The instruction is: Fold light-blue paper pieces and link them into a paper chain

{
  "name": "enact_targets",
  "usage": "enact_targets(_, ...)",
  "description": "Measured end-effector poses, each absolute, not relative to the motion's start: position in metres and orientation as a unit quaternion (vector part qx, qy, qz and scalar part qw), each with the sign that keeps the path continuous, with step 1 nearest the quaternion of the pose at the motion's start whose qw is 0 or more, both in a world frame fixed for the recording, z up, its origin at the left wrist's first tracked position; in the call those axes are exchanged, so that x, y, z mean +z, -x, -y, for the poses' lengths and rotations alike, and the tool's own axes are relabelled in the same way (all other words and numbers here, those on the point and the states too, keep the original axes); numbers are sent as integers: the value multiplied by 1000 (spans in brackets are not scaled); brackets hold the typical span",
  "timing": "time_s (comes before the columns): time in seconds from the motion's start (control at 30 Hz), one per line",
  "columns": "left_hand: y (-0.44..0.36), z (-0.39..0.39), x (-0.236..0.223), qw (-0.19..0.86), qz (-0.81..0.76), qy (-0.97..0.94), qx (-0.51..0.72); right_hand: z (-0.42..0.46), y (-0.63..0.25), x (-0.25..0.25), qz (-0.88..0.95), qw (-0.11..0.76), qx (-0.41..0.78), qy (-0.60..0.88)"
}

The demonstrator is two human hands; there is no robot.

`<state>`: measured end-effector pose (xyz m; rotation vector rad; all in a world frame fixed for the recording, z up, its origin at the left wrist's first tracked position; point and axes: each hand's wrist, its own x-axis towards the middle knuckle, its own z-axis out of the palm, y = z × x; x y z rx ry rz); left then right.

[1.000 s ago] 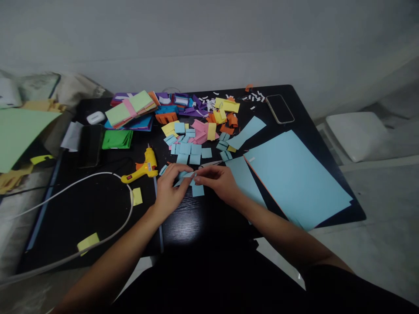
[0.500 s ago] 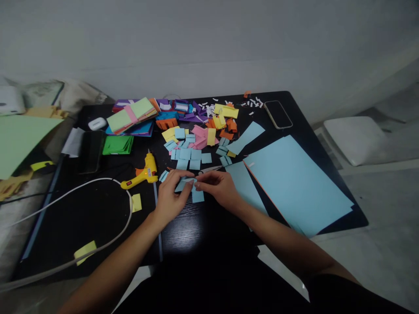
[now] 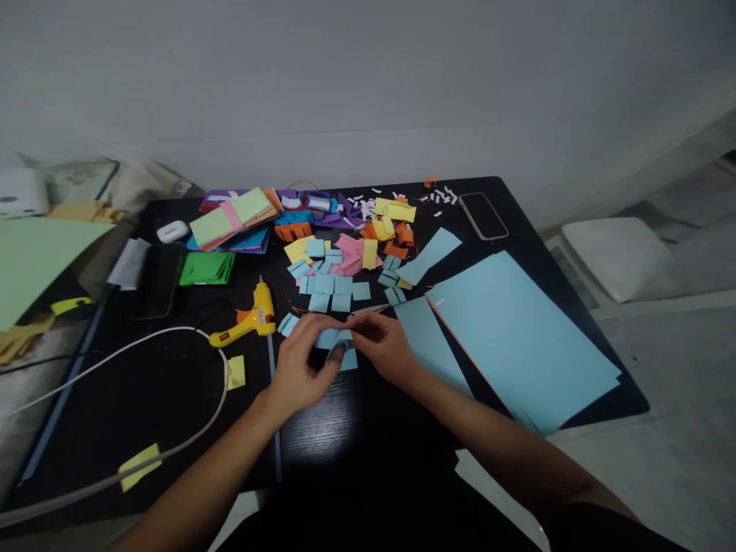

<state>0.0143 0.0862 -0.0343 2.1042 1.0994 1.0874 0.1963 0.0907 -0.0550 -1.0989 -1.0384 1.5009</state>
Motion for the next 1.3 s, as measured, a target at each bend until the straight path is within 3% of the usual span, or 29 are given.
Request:
enact_targets(0.33,-3,-89,-28,346,-343,-776,401,-90,-199,-49,440,505,589,452)
enact_targets(0.5,-7,-93,-32,451,-437,-624,465,-83,-200,-49,494,525,514,465)
enact_targets(0.63,-12,-96,-35,541,-468,-541,443,-78,-200,-47,555,524,432,479)
enact_targets(0.97,-15,-94,-29,453,-488,-607,433,-81,-201,-42,498,506,529,464)
enact_targets(1.3,-11,-96,-29,473,-476,-598,438,-81,-200,-42,472,530,542,450)
